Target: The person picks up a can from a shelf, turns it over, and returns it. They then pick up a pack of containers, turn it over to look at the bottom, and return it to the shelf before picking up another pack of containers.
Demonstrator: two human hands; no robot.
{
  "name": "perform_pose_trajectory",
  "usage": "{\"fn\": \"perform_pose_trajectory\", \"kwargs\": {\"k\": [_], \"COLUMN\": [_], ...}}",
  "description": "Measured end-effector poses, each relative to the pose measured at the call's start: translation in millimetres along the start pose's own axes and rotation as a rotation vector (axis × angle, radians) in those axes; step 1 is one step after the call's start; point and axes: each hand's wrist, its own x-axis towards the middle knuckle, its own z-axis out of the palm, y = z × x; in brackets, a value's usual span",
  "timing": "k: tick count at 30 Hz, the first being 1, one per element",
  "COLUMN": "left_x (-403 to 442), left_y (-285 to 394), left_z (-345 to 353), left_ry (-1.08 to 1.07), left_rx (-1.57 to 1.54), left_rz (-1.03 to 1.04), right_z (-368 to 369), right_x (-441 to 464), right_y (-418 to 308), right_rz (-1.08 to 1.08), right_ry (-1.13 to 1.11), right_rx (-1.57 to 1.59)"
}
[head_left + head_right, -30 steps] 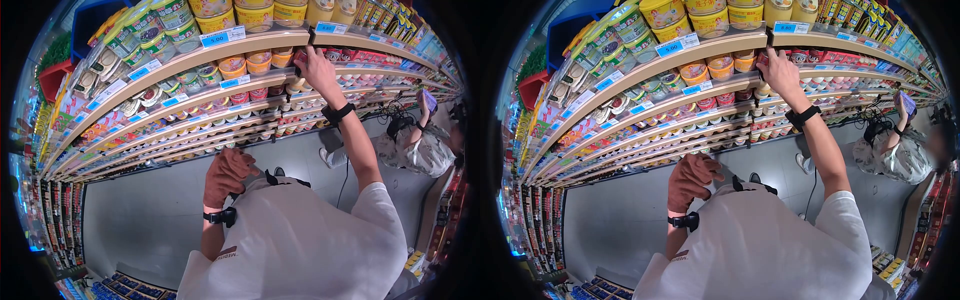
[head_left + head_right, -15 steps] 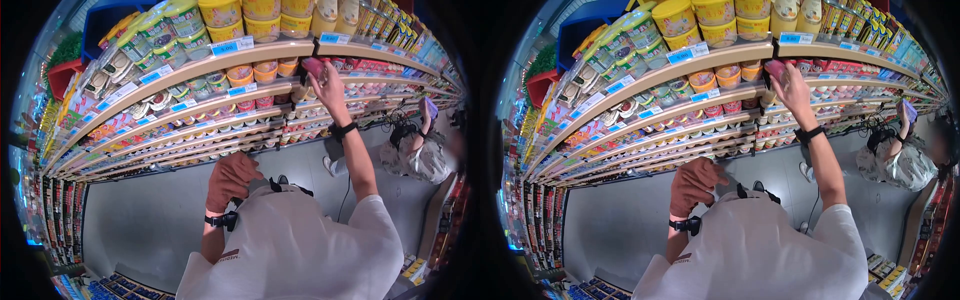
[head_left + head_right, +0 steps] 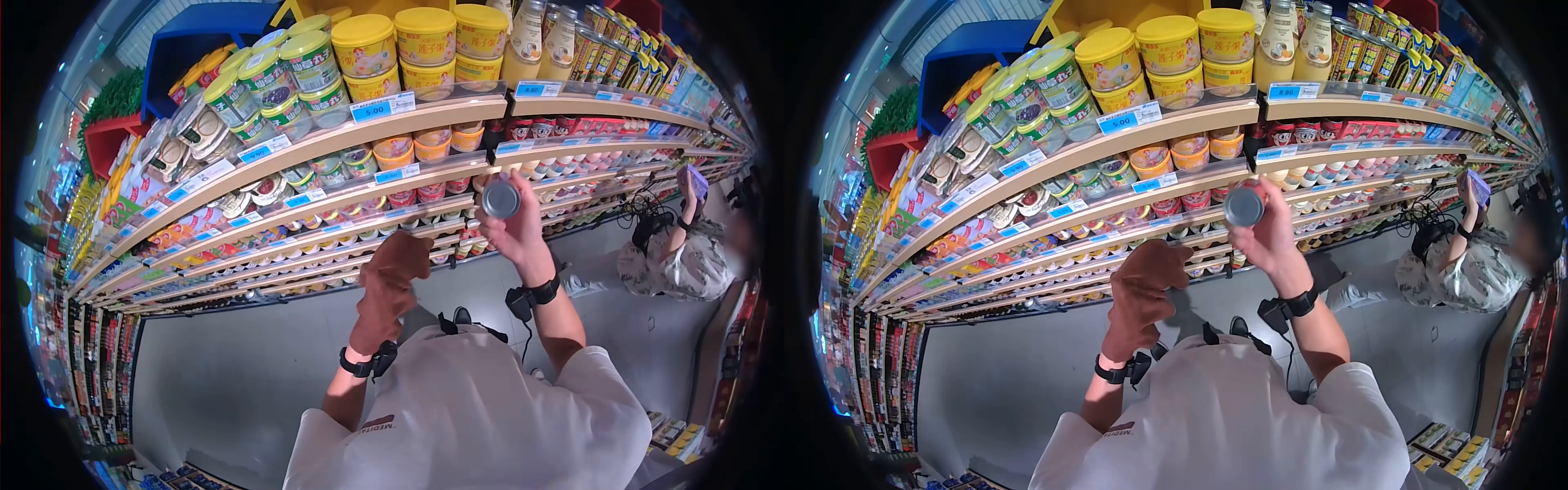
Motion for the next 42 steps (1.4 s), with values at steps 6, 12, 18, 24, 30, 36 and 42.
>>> {"fn": "perform_pose_trajectory", "kwargs": {"k": [6, 12, 18, 24, 30, 36, 42], "left_x": [22.2, 42.1, 11.5, 18.2, 24.9, 17.6, -25.7], "left_y": [36.8, 54.2, 27.5, 11.1, 42.9, 44.4, -5.7], "left_z": [-15.1, -20.7, -7.6, -2.2, -31.7, -8.6, -7.5], "left_ry": [-0.028, -0.038, -0.026, 0.105, -0.107, -0.636, -0.463], "left_rx": [0.02, -0.053, -0.031, -1.237, -0.172, 1.441, 1.418], "left_rz": [0.257, 0.12, -0.295, -0.598, -0.596, -0.099, 0.125], "right_z": [24.4, 71.3, 93.2, 78.2, 74.4, 75.2, 84.1], "right_x": [3.3, 1.4, 4.4, 5.6, -8.7, -3.1, 2.3], "right_y": [28.2, 51.3, 88.1, 98.3, 96.8, 96.4, 97.0], "right_rz": [-0.135, -0.497, -0.455, -0.772, -0.609, -0.613, -0.689], "right_ry": [-0.012, -0.133, -0.038, -0.337, -0.443, -0.421, -0.323], "right_rx": [-0.322, -1.374, -1.89, -1.899, -1.799, -1.839, -1.686]}}
